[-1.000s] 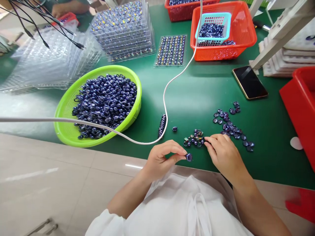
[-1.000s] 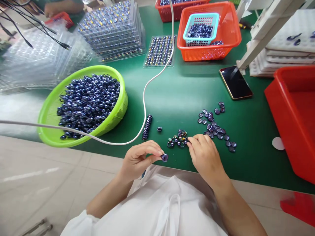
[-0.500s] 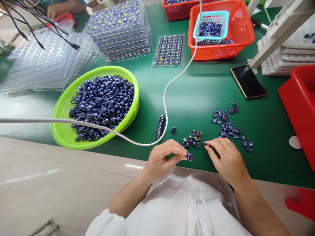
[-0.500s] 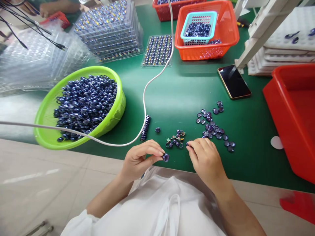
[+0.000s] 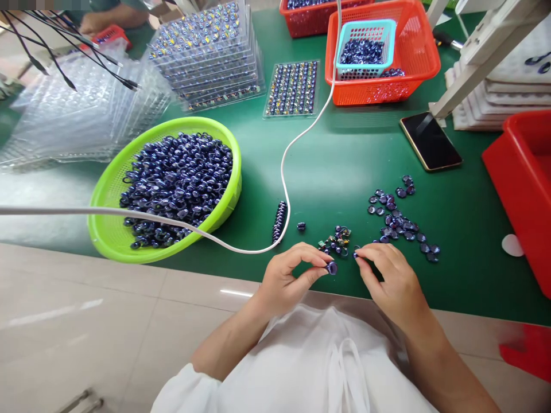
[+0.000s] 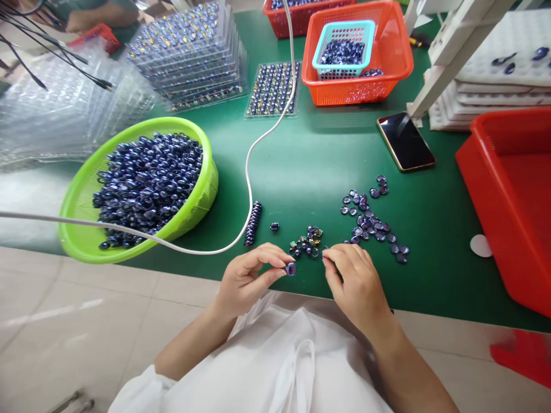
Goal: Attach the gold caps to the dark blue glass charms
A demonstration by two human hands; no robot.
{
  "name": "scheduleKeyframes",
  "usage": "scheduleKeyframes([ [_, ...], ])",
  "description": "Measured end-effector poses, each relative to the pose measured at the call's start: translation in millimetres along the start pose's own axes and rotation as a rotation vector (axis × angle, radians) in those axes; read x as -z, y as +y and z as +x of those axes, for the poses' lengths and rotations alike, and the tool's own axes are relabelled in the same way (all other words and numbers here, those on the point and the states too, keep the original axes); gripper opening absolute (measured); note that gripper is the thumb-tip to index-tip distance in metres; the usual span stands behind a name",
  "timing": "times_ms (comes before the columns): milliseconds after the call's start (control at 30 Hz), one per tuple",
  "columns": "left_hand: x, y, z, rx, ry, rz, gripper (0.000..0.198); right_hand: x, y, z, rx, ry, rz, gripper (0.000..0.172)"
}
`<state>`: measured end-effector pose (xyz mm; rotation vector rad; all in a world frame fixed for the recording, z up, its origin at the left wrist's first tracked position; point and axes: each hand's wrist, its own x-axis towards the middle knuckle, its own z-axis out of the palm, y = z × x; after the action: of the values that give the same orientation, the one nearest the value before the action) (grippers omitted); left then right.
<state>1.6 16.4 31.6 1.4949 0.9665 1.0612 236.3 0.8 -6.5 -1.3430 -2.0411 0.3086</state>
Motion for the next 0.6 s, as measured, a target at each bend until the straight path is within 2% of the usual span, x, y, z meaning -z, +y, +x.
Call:
scheduleKeyframes([
  [133,-1.3,-1.7,-2.6,0.034,-0.007,-0.045,0.001,3.1,-5.4,1.3,-0.005,-0.004,-0.032,0.024],
  [333,-10.4,-1.5,-5.6,0.188,-0.002,-0.164,0.010,6.9,-27.8,6.3,0.171,0.050,0.215,0.048],
  [500,-13.5,1.0,-4.0,0.308,-0.016,-0.266,0.012,8.3,-33.9,9.8,0.163,0.031,0.360,0.037],
  [600,-12.8,1.7,-2.3,0.366,-0.035,-0.308,0.013,10.0,-31.9,9.8,0.158,0.003,0.353,0.032],
])
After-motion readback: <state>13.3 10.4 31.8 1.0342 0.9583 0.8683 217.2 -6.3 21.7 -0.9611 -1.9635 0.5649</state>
